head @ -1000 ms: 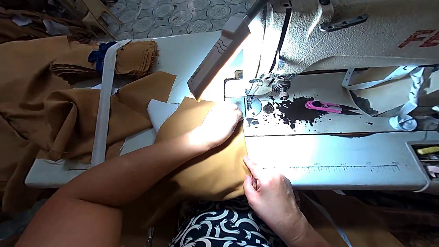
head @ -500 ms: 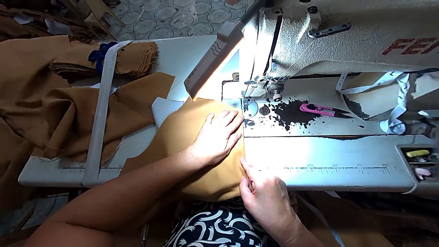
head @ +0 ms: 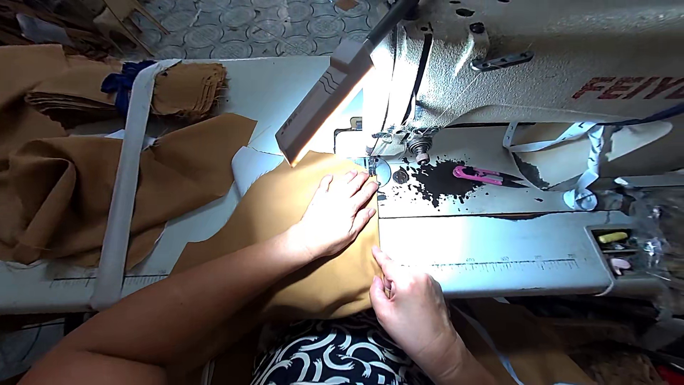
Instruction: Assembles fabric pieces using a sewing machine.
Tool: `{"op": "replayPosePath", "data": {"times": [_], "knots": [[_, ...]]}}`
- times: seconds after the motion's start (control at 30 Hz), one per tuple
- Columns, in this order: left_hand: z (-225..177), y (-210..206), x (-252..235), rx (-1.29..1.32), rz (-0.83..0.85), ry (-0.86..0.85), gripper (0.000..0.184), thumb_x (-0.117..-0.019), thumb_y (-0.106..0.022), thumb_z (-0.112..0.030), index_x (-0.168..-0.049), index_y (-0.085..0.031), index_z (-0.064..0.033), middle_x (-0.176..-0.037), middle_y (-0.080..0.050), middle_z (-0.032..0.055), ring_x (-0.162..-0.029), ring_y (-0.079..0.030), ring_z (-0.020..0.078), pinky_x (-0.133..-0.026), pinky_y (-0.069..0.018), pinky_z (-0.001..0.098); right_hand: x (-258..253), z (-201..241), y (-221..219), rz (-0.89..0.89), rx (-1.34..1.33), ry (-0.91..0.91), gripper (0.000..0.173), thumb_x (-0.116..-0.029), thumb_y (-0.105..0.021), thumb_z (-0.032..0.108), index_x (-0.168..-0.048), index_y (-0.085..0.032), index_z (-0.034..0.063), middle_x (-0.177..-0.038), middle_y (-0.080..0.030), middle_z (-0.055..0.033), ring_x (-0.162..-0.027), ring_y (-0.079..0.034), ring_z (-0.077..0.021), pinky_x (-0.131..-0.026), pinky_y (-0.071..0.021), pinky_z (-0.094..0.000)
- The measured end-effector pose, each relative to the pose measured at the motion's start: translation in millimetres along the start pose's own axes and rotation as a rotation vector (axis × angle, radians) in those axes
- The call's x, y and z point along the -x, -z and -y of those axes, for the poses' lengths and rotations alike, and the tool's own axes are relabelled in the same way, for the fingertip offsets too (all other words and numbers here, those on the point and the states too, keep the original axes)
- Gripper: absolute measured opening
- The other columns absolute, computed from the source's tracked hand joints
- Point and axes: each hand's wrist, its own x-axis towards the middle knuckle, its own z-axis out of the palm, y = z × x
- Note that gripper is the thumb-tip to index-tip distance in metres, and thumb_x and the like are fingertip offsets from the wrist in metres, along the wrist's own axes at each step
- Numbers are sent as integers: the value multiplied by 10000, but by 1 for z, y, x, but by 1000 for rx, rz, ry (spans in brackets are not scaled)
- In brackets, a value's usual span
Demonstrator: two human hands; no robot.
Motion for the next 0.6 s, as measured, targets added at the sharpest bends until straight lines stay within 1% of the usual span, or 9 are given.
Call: {"op": "replayPosePath", "data": {"times": [0.07,0.17,0.3,0.47,0.6], "knots": [[0,0,-1,4,-1,4,561,-1081,-297,-395,-1529,-493,-120,-1588,-456,129,-1510,-369,324,-1168,-234,691,-1,0,0,4,-6,0,414,-775,-589,127,-1117,-789,8,-605,-653,-47,-444,-545,-161,-423,-443,-337],[1,-1,-1,7,-2,5,567,-1081,-284,-399,-1533,-487,-123,-1597,-443,129,-1516,-358,324,-1170,-219,694,-3,-2,1,21,-16,-9,419,-785,-586,129,-1134,-785,14,-575,-615,-25,-440,-514,-144,-424,-429,-327],[2,-3,-1,23,-10,3,565,-1086,-280,-403,-1537,-483,-129,-1604,-433,131,-1518,-353,327,-1173,-207,695,-3,-2,1,35,-27,-13,419,-790,-590,124,-1147,-783,17,-594,-637,-28,-446,-522,-143,-430,-434,-328],[4,-2,-2,21,-2,7,568,-1086,-287,-405,-1545,-471,-126,-1616,-415,135,-1520,-348,332,-1179,-201,685,-3,-3,0,20,-37,-11,420,-782,-593,119,-1141,-783,13,-562,-596,-10,-443,-492,-128,-430,-411,-313],[6,4,-6,67,45,22,560,-1087,-315,-397,-1546,-464,-114,-1629,-391,138,-1542,-303,322,-1196,-163,674,-8,-3,0,29,-37,-17,406,-797,-597,102,-1148,-779,10,-606,-643,-31,-465,-531,-150,-454,-446,-337]]}}
